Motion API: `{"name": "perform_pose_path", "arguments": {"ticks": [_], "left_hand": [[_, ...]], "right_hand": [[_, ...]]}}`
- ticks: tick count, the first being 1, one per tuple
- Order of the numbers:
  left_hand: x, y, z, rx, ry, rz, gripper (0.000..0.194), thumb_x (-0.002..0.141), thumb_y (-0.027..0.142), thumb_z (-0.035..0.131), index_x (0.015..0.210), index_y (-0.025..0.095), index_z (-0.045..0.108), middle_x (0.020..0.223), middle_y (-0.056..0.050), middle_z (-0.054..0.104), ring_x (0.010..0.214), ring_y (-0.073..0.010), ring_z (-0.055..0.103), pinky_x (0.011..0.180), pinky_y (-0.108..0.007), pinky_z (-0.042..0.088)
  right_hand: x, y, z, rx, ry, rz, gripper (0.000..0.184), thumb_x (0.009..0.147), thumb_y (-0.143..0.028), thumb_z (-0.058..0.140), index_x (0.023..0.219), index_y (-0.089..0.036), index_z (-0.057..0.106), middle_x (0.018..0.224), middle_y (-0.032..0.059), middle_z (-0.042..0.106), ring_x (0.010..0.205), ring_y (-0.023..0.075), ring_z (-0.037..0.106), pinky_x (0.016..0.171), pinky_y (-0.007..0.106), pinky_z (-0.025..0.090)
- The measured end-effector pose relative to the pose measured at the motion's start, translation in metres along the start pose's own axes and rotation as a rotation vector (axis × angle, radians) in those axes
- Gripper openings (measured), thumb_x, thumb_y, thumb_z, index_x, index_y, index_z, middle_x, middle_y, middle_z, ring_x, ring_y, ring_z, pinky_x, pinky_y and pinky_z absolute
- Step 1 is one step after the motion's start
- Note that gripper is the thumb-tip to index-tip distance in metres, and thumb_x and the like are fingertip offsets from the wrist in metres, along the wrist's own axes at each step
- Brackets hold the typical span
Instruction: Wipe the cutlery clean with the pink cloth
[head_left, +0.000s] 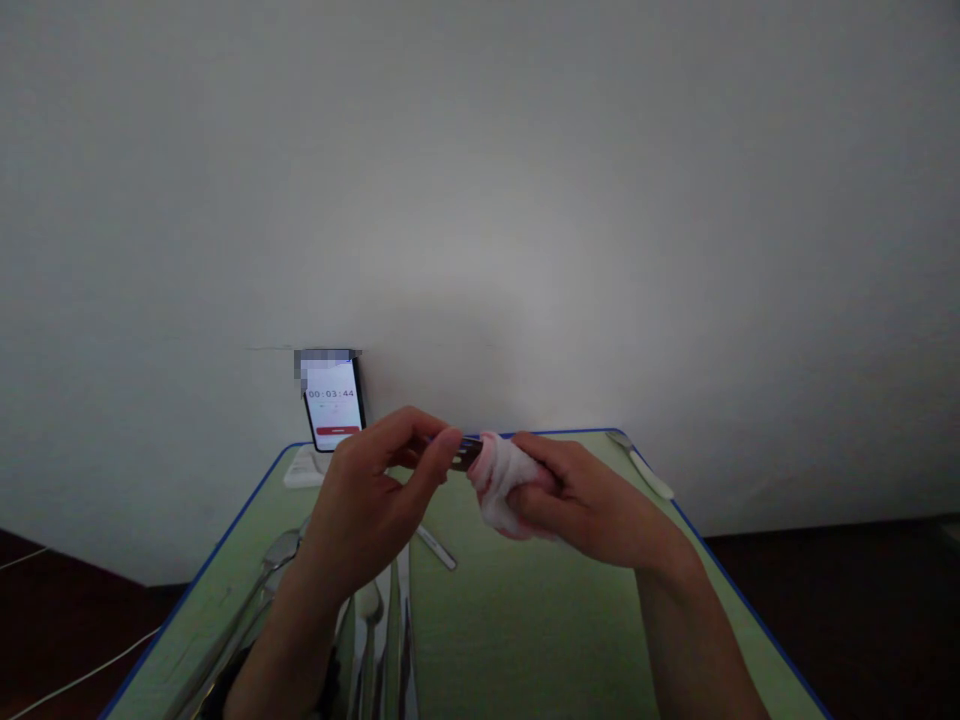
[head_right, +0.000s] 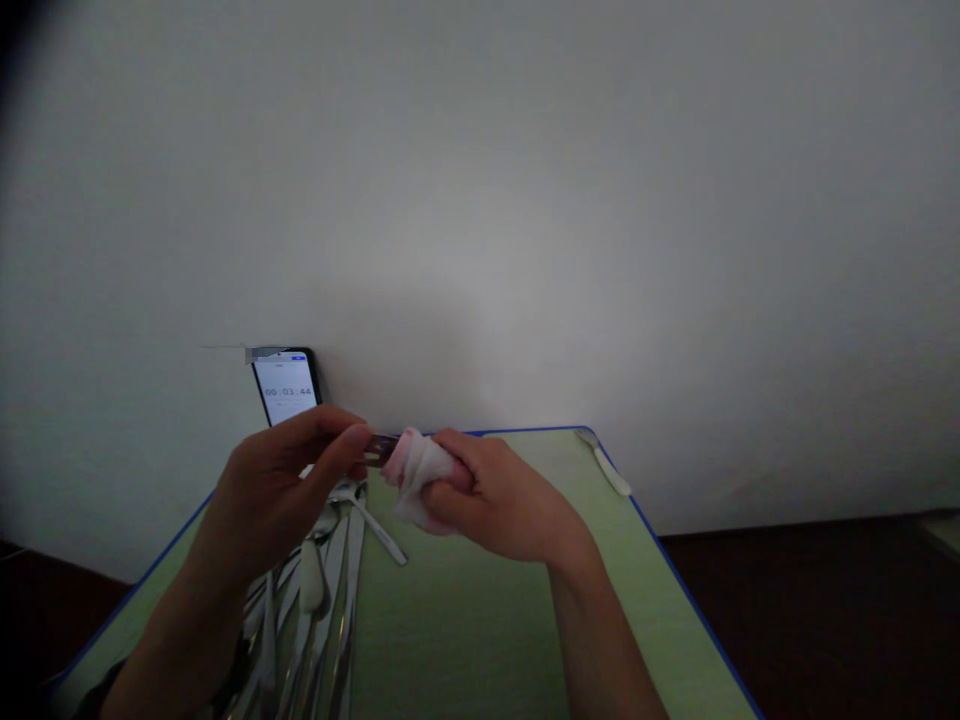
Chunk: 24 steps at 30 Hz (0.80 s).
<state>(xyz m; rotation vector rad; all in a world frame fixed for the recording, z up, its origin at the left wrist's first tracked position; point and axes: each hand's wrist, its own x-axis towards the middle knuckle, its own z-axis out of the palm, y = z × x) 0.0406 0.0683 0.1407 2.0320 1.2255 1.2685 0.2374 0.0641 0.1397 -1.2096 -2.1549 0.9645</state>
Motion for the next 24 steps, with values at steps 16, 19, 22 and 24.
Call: {"name": "perform_pose_path", "arguments": {"ticks": [16, 19, 22, 24], "left_hand": [[-0.0011, -0.0065, -0.0022, 0.315, -0.323, 0.108, 0.035, 0.094, 0.031, 0.034, 0.064, 0.019, 0.045, 0.056, 0.005, 0.047, 0.052, -0.0103, 0.045, 0.054, -0.023, 0.029], [-0.0012, -0.0061, -0.0008, 0.343, -0.365, 0.107, 0.034, 0.094, 0.031, 0.033, 0.064, 0.019, 0.044, 0.058, 0.004, 0.049, 0.055, -0.0113, 0.047, 0.055, -0.024, 0.029], [-0.0007, -0.0038, 0.0011, 0.349, -0.388, 0.128, 0.034, 0.094, 0.03, 0.033, 0.063, 0.019, 0.042, 0.056, 0.005, 0.046, 0.053, -0.0108, 0.046, 0.053, -0.023, 0.028], [-0.0006, -0.0023, 0.002, 0.338, -0.385, 0.141, 0.034, 0.095, 0.029, 0.033, 0.063, 0.019, 0.041, 0.056, 0.005, 0.044, 0.052, -0.0102, 0.044, 0.053, -0.023, 0.027]], "right_hand": [[0.0005, -0.0041, 0.0016, -0.059, -0.06, 0.017, 0.029, 0.085, -0.043, 0.046, 0.079, -0.016, 0.054, 0.063, -0.003, 0.048, 0.055, 0.0087, 0.04, 0.05, 0.022, 0.027], [0.0017, -0.006, 0.0027, -0.059, -0.072, 0.008, 0.03, 0.085, -0.044, 0.047, 0.081, -0.016, 0.056, 0.065, -0.002, 0.052, 0.057, 0.0092, 0.042, 0.052, 0.022, 0.029], [0.0028, -0.0056, 0.0042, -0.069, -0.065, -0.001, 0.028, 0.085, -0.042, 0.048, 0.083, -0.016, 0.057, 0.068, -0.0012, 0.055, 0.059, 0.0095, 0.044, 0.053, 0.022, 0.03], [0.0033, -0.0043, 0.0053, -0.081, -0.054, 0.001, 0.03, 0.085, -0.043, 0.048, 0.084, -0.015, 0.057, 0.069, -0.0005, 0.056, 0.06, 0.0098, 0.044, 0.053, 0.022, 0.031]]}}
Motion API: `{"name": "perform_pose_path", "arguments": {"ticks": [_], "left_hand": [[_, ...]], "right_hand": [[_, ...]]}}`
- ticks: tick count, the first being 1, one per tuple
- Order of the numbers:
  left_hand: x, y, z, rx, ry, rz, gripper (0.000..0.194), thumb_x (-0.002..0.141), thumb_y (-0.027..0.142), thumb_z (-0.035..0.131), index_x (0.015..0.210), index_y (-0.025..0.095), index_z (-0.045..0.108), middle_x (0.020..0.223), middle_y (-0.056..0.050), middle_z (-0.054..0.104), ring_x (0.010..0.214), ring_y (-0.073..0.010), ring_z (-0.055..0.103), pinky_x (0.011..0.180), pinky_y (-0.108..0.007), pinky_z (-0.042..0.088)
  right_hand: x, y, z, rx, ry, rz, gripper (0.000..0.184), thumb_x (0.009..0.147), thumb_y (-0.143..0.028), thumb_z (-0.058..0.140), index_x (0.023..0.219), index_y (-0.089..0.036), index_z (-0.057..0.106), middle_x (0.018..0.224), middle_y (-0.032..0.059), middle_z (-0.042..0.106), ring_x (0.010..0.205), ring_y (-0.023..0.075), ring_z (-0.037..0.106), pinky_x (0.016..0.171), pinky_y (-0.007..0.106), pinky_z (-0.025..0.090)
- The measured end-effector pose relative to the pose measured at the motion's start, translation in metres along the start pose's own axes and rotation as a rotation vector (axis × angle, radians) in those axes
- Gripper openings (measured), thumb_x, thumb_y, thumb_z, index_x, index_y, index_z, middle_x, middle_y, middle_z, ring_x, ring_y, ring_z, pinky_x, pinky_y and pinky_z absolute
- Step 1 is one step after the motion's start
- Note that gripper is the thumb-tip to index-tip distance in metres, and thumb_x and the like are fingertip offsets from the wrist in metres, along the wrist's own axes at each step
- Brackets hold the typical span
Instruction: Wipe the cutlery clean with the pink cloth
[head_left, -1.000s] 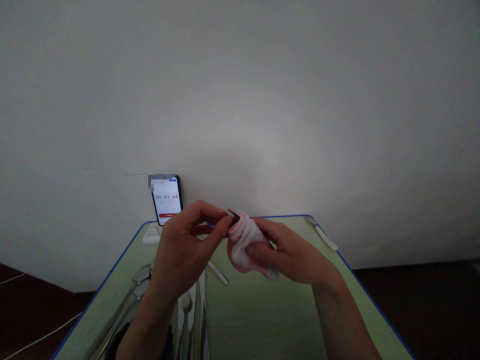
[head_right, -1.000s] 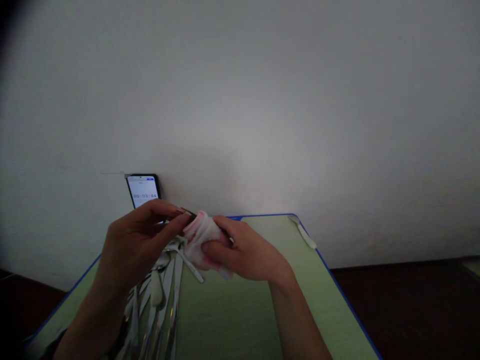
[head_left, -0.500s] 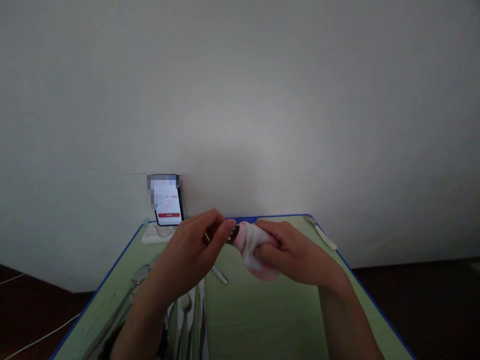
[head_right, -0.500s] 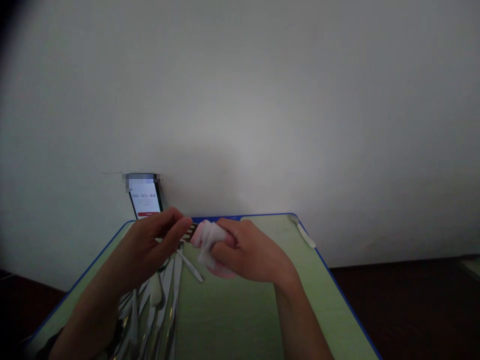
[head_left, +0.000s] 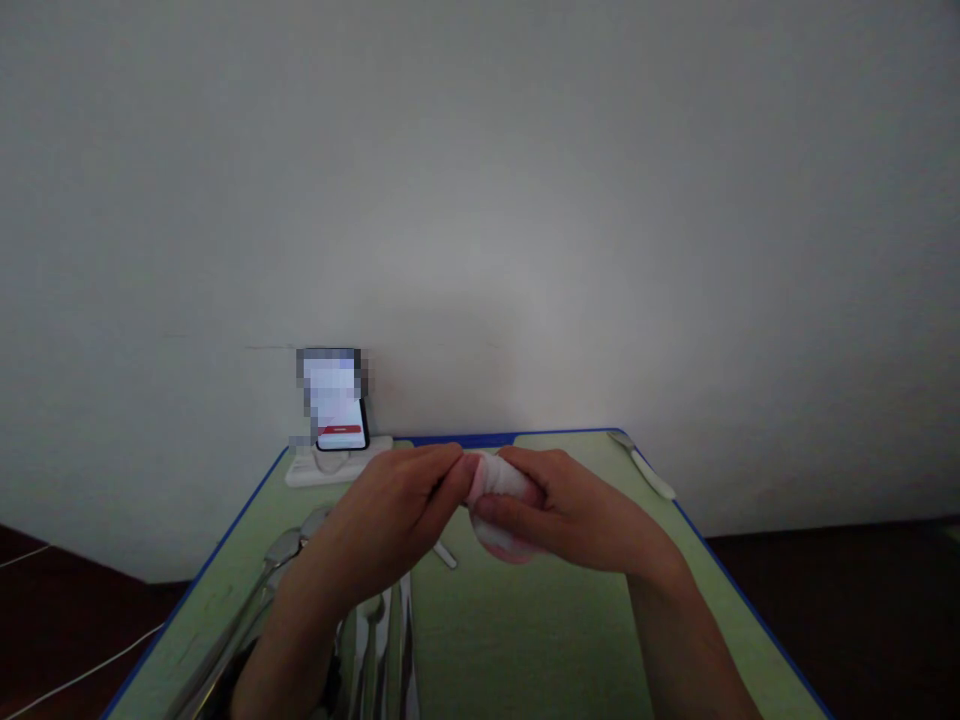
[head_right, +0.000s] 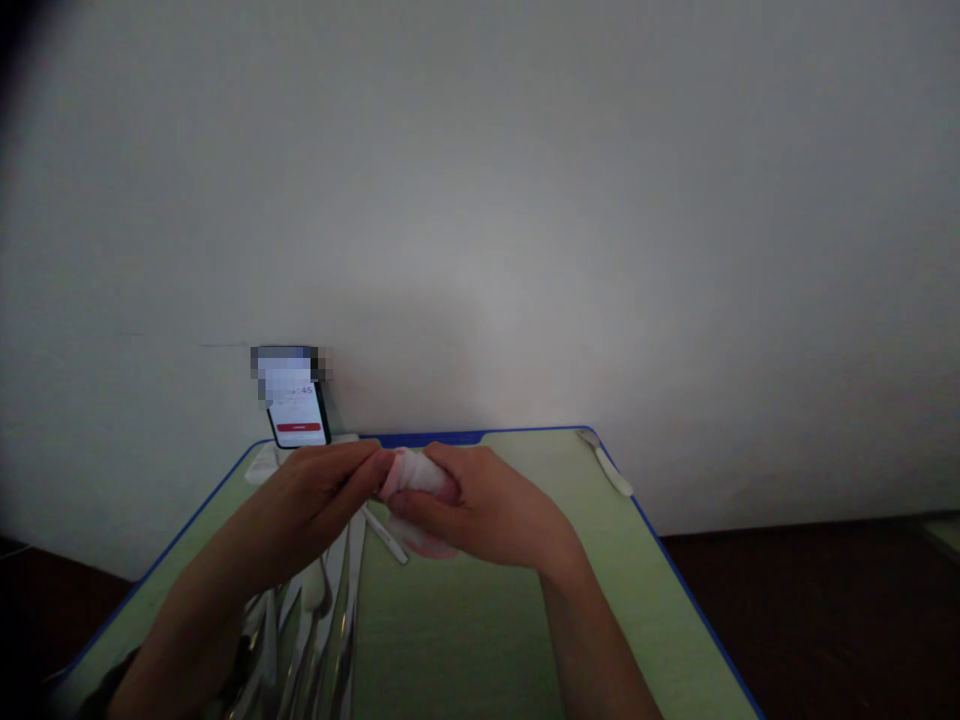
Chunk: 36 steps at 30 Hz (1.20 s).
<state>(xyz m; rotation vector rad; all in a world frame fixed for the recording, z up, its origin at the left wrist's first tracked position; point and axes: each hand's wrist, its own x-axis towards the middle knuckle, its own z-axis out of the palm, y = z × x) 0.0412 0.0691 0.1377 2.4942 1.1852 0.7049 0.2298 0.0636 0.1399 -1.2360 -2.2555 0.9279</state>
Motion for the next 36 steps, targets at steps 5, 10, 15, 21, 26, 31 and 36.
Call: {"name": "perform_pose_path", "arguments": {"ticks": [5, 10, 15, 21, 26, 31, 36], "left_hand": [[0.0001, 0.0008, 0.0007, -0.014, 0.023, 0.016, 0.035, 0.094, 0.028, 0.034, 0.061, 0.019, 0.039, 0.055, 0.006, 0.042, 0.051, -0.0092, 0.042, 0.052, -0.022, 0.027], [-0.0001, 0.0011, -0.0002, -0.035, 0.034, 0.027, 0.036, 0.095, 0.029, 0.033, 0.061, 0.019, 0.039, 0.055, 0.006, 0.042, 0.051, -0.0092, 0.042, 0.052, -0.022, 0.028], [-0.0005, 0.0027, -0.0019, -0.042, 0.021, 0.034, 0.036, 0.095, 0.029, 0.032, 0.061, 0.019, 0.041, 0.056, 0.005, 0.045, 0.05, -0.0095, 0.041, 0.052, -0.021, 0.029], [0.0009, 0.0029, -0.0007, 0.003, 0.015, 0.019, 0.037, 0.094, 0.03, 0.032, 0.06, 0.019, 0.039, 0.054, 0.006, 0.043, 0.05, -0.0092, 0.042, 0.051, -0.022, 0.027], [0.0003, 0.001, -0.0009, -0.035, -0.011, 0.026, 0.037, 0.095, 0.031, 0.031, 0.062, 0.019, 0.04, 0.055, 0.006, 0.043, 0.05, -0.0091, 0.043, 0.052, -0.022, 0.028], [0.0008, 0.0002, -0.0022, -0.082, -0.125, 0.039, 0.035, 0.096, 0.031, 0.031, 0.069, 0.019, 0.048, 0.061, 0.005, 0.052, 0.057, -0.0107, 0.049, 0.057, -0.023, 0.031], [0.0012, 0.0018, -0.0018, -0.049, -0.107, 0.039, 0.039, 0.096, 0.031, 0.028, 0.064, 0.019, 0.046, 0.059, 0.004, 0.052, 0.055, -0.0113, 0.049, 0.056, -0.023, 0.032]], "right_hand": [[-0.0001, 0.0023, 0.0014, -0.013, 0.003, 0.001, 0.029, 0.085, -0.043, 0.048, 0.086, -0.015, 0.057, 0.071, 0.0001, 0.057, 0.06, 0.0101, 0.045, 0.053, 0.022, 0.032], [-0.0005, 0.0013, -0.0002, 0.044, -0.02, -0.039, 0.034, 0.088, -0.046, 0.043, 0.084, -0.015, 0.055, 0.072, 0.0007, 0.056, 0.061, 0.0105, 0.045, 0.055, 0.023, 0.035], [-0.0002, -0.001, -0.0006, 0.117, -0.026, -0.065, 0.041, 0.094, -0.043, 0.024, 0.087, -0.016, 0.054, 0.079, 0.0024, 0.058, 0.068, 0.0122, 0.049, 0.065, 0.026, 0.038], [0.0011, -0.0001, -0.0001, -0.001, -0.005, -0.017, 0.037, 0.09, -0.046, 0.038, 0.082, -0.015, 0.055, 0.071, 0.0005, 0.056, 0.06, 0.0103, 0.043, 0.055, 0.023, 0.032], [0.0006, -0.0003, -0.002, -0.031, 0.019, -0.005, 0.036, 0.088, -0.047, 0.042, 0.077, -0.015, 0.054, 0.063, -0.0026, 0.05, 0.055, 0.0084, 0.04, 0.051, 0.022, 0.027], [-0.0003, -0.0015, -0.0021, -0.002, 0.013, 0.005, 0.034, 0.088, -0.045, 0.043, 0.08, -0.015, 0.057, 0.065, -0.0017, 0.053, 0.057, 0.0088, 0.044, 0.052, 0.022, 0.03], [-0.0003, -0.0016, -0.001, 0.018, 0.023, 0.014, 0.035, 0.087, -0.045, 0.043, 0.078, -0.015, 0.057, 0.064, -0.001, 0.053, 0.057, 0.0092, 0.045, 0.051, 0.021, 0.031]]}}
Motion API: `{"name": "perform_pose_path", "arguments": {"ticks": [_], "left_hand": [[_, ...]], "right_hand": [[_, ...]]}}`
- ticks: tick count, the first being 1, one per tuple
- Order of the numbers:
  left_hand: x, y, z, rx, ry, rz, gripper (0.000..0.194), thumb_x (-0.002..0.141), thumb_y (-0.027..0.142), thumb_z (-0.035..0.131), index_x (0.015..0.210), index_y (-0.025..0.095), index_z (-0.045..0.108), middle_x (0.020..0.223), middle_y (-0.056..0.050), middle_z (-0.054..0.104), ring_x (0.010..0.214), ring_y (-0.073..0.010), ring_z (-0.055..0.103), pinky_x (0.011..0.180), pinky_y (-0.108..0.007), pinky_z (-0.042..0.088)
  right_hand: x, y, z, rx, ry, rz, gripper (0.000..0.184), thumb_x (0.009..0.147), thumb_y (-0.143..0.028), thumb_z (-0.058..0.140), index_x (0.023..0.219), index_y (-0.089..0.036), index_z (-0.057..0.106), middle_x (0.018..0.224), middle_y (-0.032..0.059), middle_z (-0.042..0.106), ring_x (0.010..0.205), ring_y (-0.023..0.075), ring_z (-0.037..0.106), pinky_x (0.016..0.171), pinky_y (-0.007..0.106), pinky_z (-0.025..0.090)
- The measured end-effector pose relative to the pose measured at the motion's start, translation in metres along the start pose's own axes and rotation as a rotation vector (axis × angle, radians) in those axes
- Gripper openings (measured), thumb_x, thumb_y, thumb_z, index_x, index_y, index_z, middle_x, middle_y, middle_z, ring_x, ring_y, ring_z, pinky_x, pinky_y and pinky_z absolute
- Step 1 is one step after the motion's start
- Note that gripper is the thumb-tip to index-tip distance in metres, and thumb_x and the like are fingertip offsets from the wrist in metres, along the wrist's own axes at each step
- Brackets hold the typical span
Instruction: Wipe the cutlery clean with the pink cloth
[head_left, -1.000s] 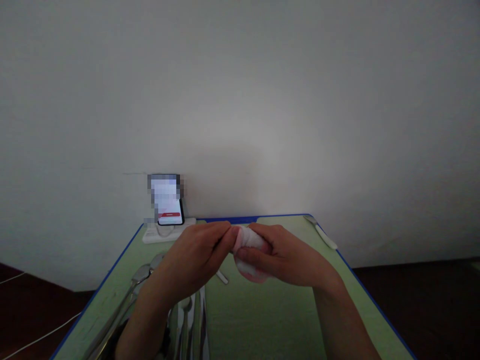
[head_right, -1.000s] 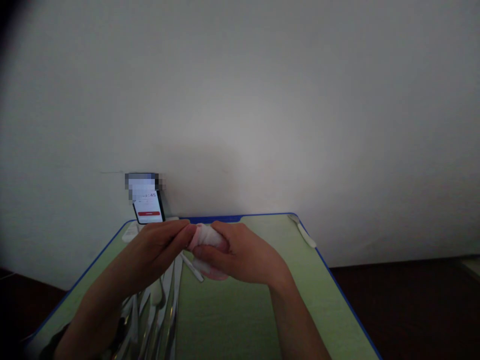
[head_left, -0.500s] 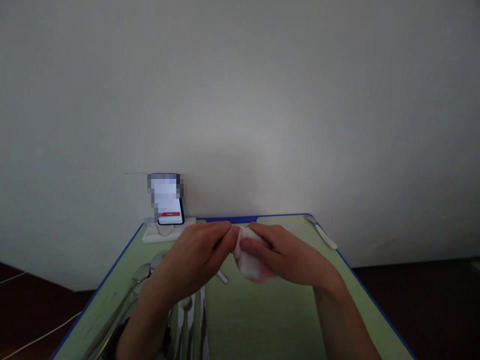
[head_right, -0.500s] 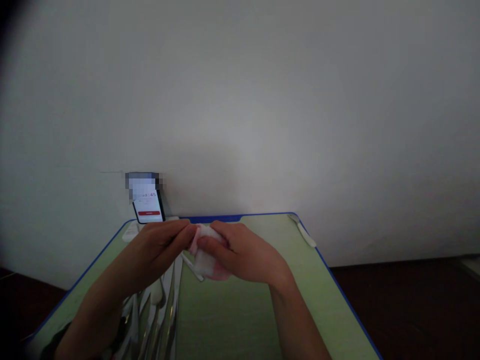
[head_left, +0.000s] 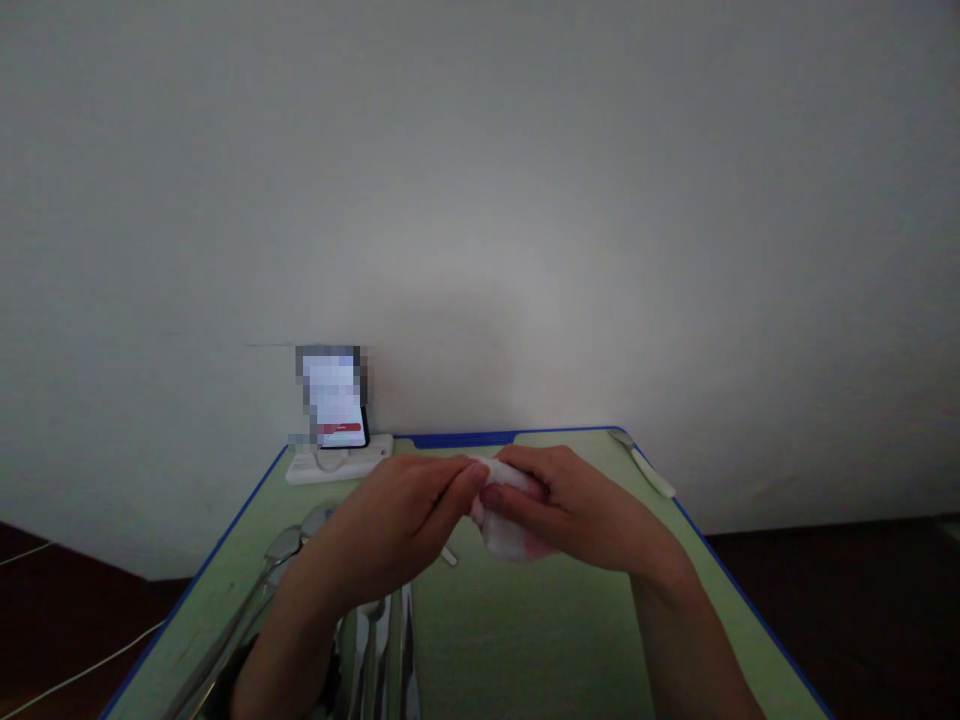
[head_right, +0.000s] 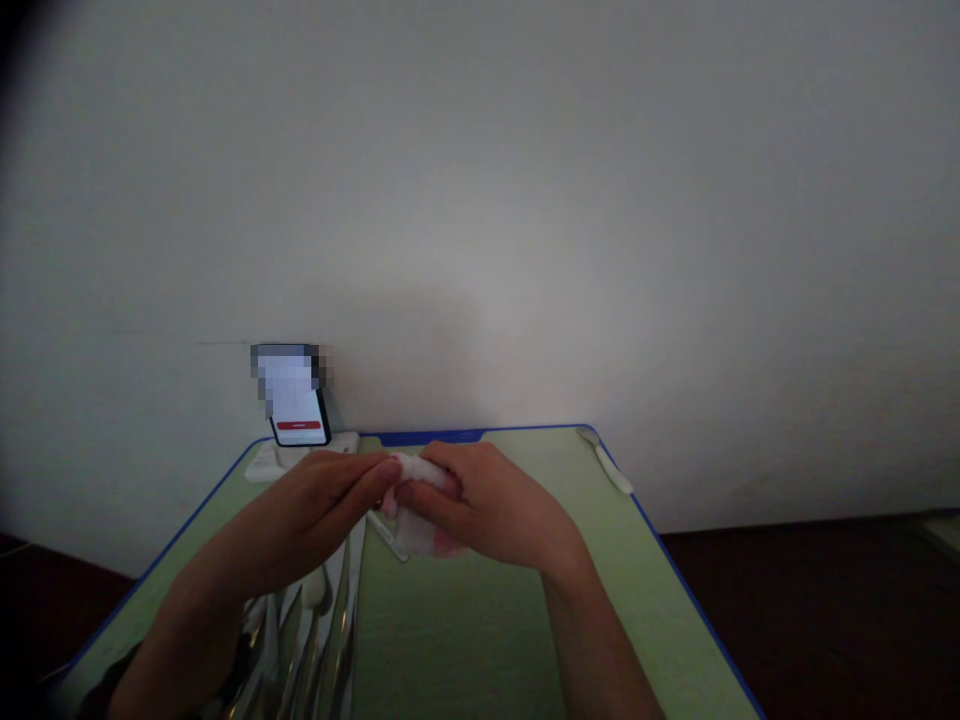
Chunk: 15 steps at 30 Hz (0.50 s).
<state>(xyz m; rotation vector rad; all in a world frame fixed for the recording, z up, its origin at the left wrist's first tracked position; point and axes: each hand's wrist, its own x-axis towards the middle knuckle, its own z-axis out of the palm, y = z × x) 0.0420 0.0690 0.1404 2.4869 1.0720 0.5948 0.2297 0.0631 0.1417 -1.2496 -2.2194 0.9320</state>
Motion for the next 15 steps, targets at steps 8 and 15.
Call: {"name": "perform_pose_path", "arguments": {"ticks": [8, 15], "left_hand": [[0.0, 0.0016, 0.0009, 0.036, 0.04, -0.012, 0.039, 0.096, 0.031, 0.029, 0.063, 0.019, 0.046, 0.058, 0.003, 0.053, 0.053, -0.0111, 0.05, 0.055, -0.023, 0.032], [0.0001, 0.0007, 0.0009, 0.034, 0.041, -0.015, 0.039, 0.096, 0.031, 0.03, 0.064, 0.018, 0.048, 0.058, 0.003, 0.055, 0.054, -0.0112, 0.051, 0.055, -0.023, 0.032]], "right_hand": [[0.0003, 0.0001, 0.001, -0.041, 0.008, 0.007, 0.035, 0.088, -0.045, 0.042, 0.079, -0.015, 0.057, 0.064, -0.0018, 0.053, 0.056, 0.0085, 0.045, 0.051, 0.022, 0.029], [0.0002, 0.0003, 0.001, -0.036, 0.012, 0.018, 0.036, 0.087, -0.047, 0.043, 0.078, -0.015, 0.057, 0.063, -0.002, 0.053, 0.055, 0.0084, 0.045, 0.05, 0.021, 0.03]]}}
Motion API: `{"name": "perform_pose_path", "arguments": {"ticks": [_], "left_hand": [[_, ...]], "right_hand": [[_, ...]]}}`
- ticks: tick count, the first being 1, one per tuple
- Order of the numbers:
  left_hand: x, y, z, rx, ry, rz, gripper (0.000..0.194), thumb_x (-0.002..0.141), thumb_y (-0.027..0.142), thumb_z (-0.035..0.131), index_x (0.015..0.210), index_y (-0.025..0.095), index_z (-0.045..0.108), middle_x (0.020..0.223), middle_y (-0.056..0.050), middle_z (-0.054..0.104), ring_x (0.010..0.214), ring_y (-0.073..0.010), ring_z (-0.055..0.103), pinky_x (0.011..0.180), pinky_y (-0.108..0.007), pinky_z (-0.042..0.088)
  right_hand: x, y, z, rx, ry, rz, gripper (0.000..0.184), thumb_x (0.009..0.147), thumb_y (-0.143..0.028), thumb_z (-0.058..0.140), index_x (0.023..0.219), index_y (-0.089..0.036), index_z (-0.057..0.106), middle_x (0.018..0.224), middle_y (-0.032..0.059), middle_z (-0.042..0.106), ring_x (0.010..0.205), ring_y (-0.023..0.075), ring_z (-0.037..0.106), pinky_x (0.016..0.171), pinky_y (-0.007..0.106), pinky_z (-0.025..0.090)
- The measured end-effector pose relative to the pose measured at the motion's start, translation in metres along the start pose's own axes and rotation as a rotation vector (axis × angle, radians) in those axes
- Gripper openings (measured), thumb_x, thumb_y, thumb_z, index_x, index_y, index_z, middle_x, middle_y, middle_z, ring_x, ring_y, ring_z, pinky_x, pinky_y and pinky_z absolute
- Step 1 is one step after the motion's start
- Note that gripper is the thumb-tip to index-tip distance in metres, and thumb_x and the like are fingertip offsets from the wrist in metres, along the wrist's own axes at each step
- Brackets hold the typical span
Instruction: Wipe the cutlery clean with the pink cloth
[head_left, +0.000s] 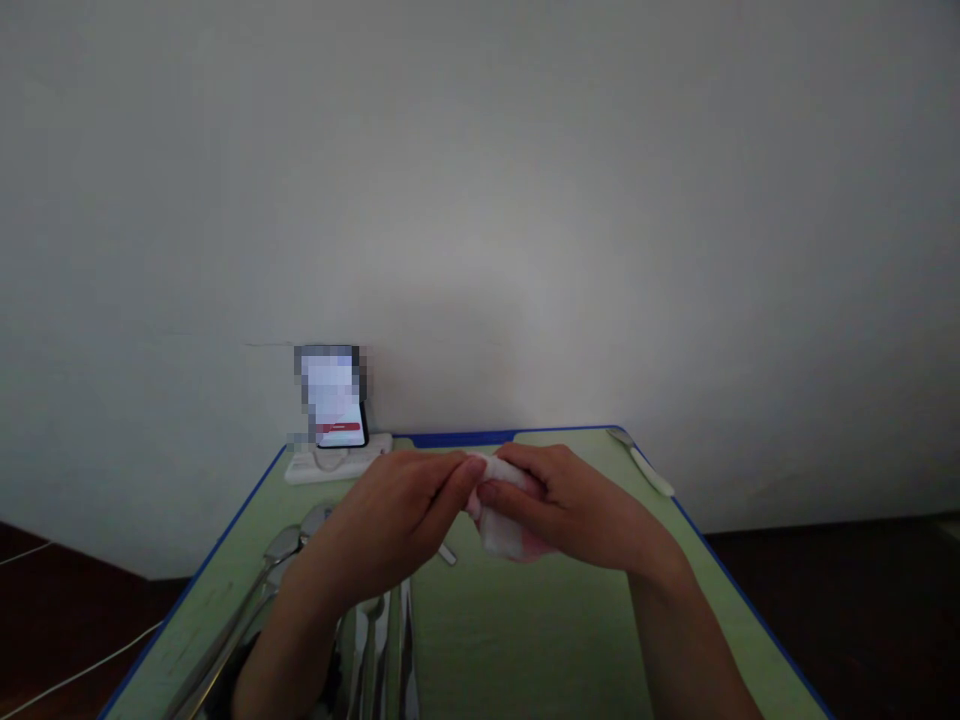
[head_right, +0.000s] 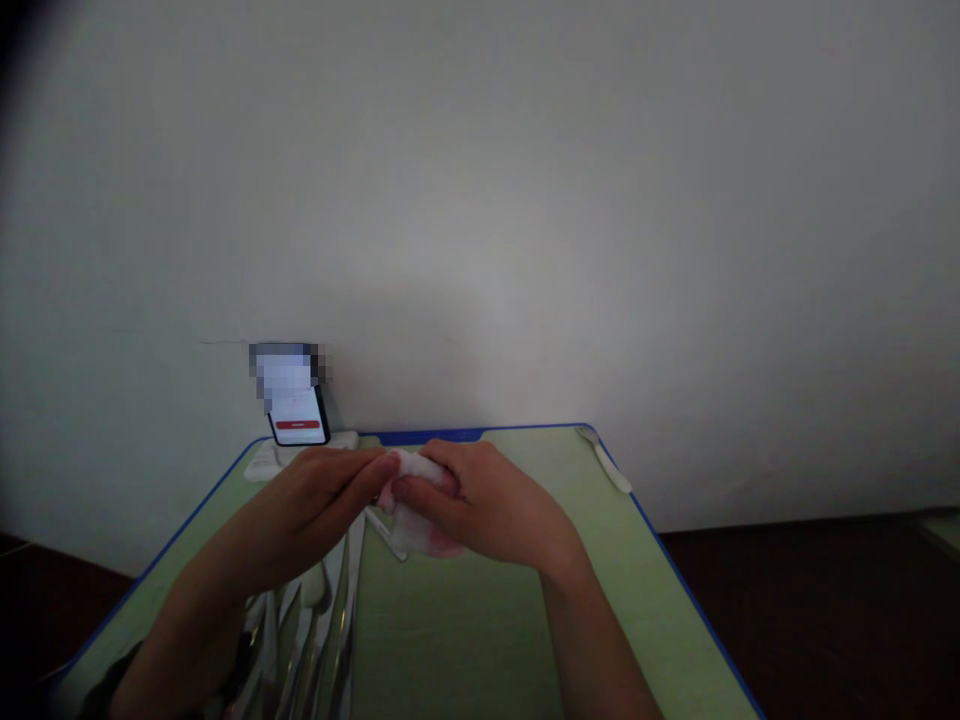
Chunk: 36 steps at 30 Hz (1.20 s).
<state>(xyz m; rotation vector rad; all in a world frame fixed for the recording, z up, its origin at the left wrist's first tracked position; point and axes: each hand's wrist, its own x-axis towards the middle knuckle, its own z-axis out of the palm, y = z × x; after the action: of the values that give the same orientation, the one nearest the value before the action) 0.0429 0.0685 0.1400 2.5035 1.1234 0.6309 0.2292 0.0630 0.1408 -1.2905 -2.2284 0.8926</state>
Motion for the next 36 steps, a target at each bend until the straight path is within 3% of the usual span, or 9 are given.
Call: {"name": "perform_pose_path", "arguments": {"ticks": [19, 28, 36], "left_hand": [[0.0, -0.002, 0.003, 0.049, 0.009, 0.009, 0.039, 0.096, 0.031, 0.03, 0.066, 0.019, 0.051, 0.059, 0.002, 0.057, 0.053, -0.0113, 0.052, 0.055, -0.023, 0.032], [-0.003, -0.016, -0.006, 0.059, 0.123, -0.057, 0.041, 0.094, 0.033, 0.031, 0.057, 0.019, 0.042, 0.048, 0.006, 0.04, 0.044, -0.0092, 0.04, 0.049, -0.023, 0.025], [0.0, -0.013, 0.002, 0.097, 0.088, -0.084, 0.04, 0.094, 0.031, 0.03, 0.06, 0.019, 0.046, 0.049, 0.005, 0.043, 0.044, -0.0104, 0.042, 0.051, -0.024, 0.026]], "right_hand": [[-0.001, 0.005, -0.003, 0.005, -0.032, -0.011, 0.034, 0.088, -0.045, 0.042, 0.08, -0.015, 0.058, 0.065, -0.0016, 0.052, 0.057, 0.0095, 0.044, 0.052, 0.022, 0.029], [-0.019, 0.011, -0.027, 0.046, -0.138, 0.011, 0.03, 0.087, -0.041, 0.045, 0.091, -0.015, 0.059, 0.071, -0.0005, 0.055, 0.057, 0.0088, 0.045, 0.051, 0.021, 0.031], [-0.013, 0.003, -0.018, 0.007, -0.198, 0.107, 0.018, 0.079, -0.03, 0.051, 0.088, -0.016, 0.058, 0.071, -0.0005, 0.059, 0.057, 0.0093, 0.05, 0.048, 0.019, 0.033]]}}
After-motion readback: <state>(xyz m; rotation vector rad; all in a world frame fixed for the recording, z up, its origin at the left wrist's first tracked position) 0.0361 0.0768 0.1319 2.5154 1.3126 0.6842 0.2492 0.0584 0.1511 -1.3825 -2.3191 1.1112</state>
